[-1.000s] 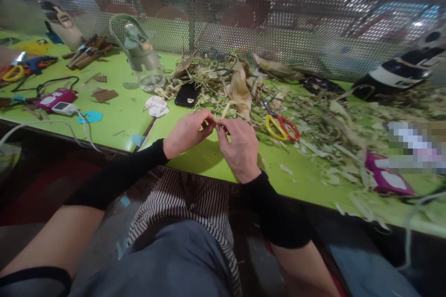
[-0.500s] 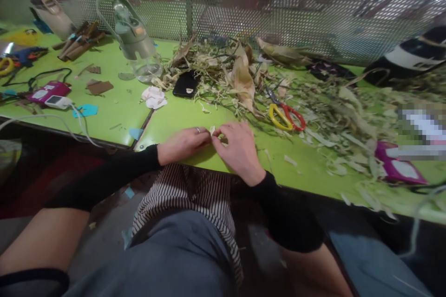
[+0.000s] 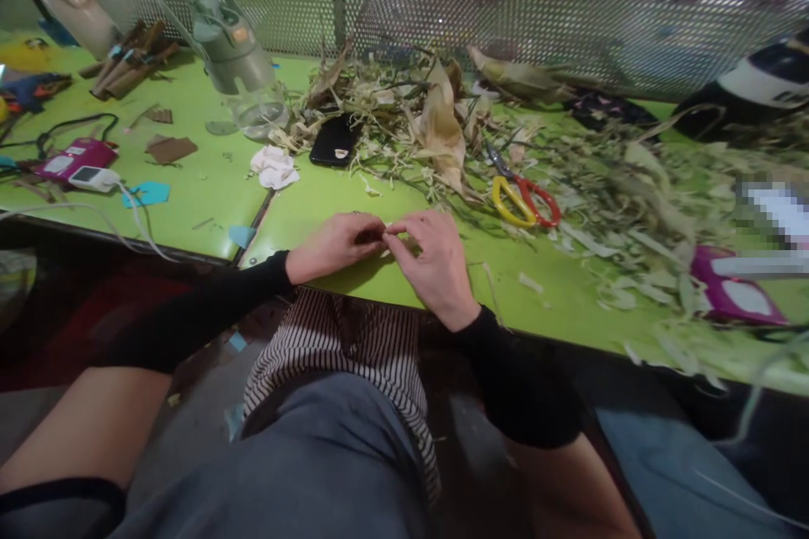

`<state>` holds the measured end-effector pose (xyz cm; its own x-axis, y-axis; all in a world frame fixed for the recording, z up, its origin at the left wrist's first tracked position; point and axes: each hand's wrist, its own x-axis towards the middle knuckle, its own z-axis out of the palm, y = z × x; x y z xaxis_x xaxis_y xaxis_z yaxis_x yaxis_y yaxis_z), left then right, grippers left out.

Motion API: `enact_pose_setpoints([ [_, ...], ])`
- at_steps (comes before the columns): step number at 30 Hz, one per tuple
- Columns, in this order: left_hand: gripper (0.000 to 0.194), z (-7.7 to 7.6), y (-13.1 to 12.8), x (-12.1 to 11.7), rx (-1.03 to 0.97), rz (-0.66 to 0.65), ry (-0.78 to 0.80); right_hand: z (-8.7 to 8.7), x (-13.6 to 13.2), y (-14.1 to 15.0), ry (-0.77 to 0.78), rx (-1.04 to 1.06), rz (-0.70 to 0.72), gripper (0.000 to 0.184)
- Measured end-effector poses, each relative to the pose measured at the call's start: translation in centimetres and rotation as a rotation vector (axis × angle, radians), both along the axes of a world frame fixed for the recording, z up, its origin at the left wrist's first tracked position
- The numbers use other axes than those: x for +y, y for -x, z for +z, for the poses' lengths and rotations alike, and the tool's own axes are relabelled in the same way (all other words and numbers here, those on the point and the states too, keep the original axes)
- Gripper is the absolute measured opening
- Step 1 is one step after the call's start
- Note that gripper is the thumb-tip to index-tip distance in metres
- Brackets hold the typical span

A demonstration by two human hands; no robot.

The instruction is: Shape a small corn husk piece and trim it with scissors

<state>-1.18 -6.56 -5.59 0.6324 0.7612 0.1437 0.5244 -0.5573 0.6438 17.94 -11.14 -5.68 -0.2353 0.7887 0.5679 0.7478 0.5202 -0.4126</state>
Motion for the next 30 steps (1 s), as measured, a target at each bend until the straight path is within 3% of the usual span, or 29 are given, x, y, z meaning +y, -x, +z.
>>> enact_pose_setpoints([
  [5,0.011,0.7,-0.4,-0.3,-0.016,0.031,0.096,-0.3,-0.1,-0.5,0.009,0.029,0.007,0.016],
  [11,0.011,1.1,-0.8,-0.1,-0.285,0.069,0.340,-0.6,-0.2,-0.6,0.135,0.288,0.012,0.012],
  [18,0.013,1.8,-1.5,-0.8,-0.562,0.132,0.796,-0.6,-0.2,0.2,0.175,0.478,-0.015,0.013],
  [23,0.014,2.2,-1.8,-0.9,-0.716,0.174,0.953,0.0,-0.1,0.2,0.243,0.550,-0.071,0.020],
  [28,0.015,2.6,-2.2,-0.2,-0.922,0.199,1.046,0.6,-0.1,-1.3,0.140,0.688,-0.179,0.032],
  [30,0.015,2.9,-2.4,-0.1,-0.975,0.223,1.061,0.6,-0.4,-1.7,0.164,0.667,-0.228,0.033],
])
